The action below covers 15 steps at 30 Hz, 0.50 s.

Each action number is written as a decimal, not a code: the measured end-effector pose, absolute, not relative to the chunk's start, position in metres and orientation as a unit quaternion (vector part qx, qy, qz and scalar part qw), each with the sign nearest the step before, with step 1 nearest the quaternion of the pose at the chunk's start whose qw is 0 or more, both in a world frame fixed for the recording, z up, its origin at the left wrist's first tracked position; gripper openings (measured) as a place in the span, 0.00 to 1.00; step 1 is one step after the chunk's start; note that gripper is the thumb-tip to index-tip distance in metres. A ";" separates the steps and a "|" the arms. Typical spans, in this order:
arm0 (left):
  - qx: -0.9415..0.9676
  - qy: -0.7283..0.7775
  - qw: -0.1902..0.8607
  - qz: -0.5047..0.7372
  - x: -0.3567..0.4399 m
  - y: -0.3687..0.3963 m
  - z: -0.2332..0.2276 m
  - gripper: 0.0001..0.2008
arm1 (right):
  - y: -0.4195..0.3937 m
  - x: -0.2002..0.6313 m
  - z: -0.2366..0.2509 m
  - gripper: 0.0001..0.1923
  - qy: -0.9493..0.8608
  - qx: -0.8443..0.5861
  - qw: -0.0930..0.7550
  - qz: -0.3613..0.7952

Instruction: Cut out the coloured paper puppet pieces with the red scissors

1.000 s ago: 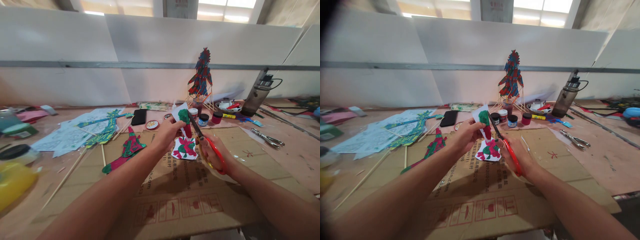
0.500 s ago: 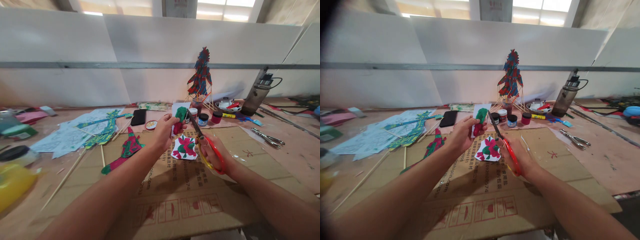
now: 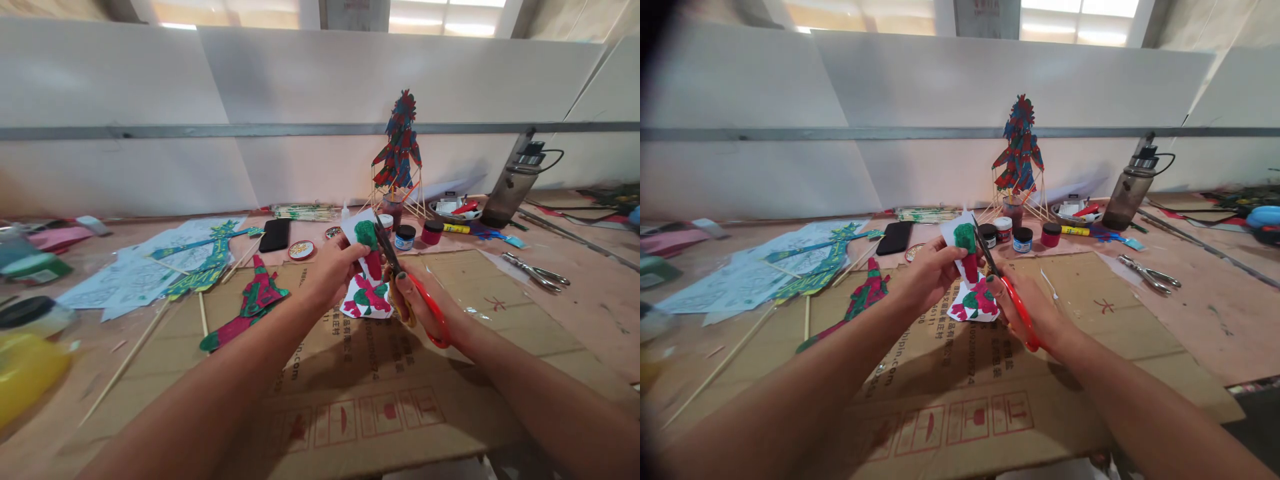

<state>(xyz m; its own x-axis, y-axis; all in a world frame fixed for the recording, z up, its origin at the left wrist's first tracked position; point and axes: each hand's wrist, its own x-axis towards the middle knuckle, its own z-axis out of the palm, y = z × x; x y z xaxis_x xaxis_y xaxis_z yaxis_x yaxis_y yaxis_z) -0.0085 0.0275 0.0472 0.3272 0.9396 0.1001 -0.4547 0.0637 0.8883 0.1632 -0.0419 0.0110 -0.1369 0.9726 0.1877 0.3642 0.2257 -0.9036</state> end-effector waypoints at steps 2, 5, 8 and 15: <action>0.451 0.271 0.678 0.513 -0.009 0.028 0.046 0.15 | -0.041 0.165 0.009 0.33 -0.667 -0.501 0.413 0.366; 0.447 0.278 0.685 0.504 -0.010 0.029 0.046 0.14 | -0.041 0.166 0.008 0.33 -0.648 -0.510 0.409 0.391; 0.430 0.270 0.698 0.505 -0.010 0.029 0.048 0.13 | -0.041 0.165 0.008 0.32 -0.631 -0.522 0.407 0.404; 0.402 0.292 0.700 0.513 -0.009 0.031 0.048 0.08 | -0.040 0.164 0.000 0.34 -0.627 -0.530 0.384 0.423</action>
<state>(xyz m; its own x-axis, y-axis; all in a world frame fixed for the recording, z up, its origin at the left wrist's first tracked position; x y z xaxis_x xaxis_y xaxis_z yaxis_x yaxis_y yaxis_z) -0.0087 0.0309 0.0485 0.3037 0.9528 0.0032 -0.4836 0.1512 0.8622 0.1636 -0.0402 0.0004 -0.1431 0.9891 0.0333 0.3402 0.0807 -0.9369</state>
